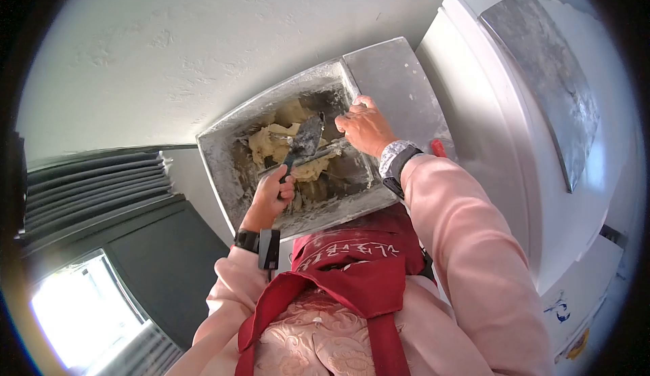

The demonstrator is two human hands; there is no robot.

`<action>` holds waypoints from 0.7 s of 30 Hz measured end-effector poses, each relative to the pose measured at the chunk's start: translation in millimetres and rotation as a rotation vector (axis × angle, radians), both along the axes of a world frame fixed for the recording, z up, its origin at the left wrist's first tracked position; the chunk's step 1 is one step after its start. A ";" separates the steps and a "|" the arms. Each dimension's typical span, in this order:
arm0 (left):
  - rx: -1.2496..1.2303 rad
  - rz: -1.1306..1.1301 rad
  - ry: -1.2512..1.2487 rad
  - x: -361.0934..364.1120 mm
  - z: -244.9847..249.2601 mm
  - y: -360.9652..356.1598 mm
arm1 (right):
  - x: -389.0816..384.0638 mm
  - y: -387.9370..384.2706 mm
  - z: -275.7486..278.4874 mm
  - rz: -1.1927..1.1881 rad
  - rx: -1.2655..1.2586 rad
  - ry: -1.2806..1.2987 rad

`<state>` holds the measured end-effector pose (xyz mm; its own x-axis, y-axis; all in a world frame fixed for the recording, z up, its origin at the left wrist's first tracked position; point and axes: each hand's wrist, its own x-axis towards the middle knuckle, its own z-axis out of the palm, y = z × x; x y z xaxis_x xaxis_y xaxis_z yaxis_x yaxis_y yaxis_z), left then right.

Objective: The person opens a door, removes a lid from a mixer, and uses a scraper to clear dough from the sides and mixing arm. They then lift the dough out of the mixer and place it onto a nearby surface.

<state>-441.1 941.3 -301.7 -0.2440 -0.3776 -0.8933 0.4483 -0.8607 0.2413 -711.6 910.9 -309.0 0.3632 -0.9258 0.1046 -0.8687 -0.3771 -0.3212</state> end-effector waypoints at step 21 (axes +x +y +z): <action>-0.792 -1.699 -1.283 10.5 -14.4 63.7 | -2.6 -4.7 1.0 -0.001 -0.023 -0.061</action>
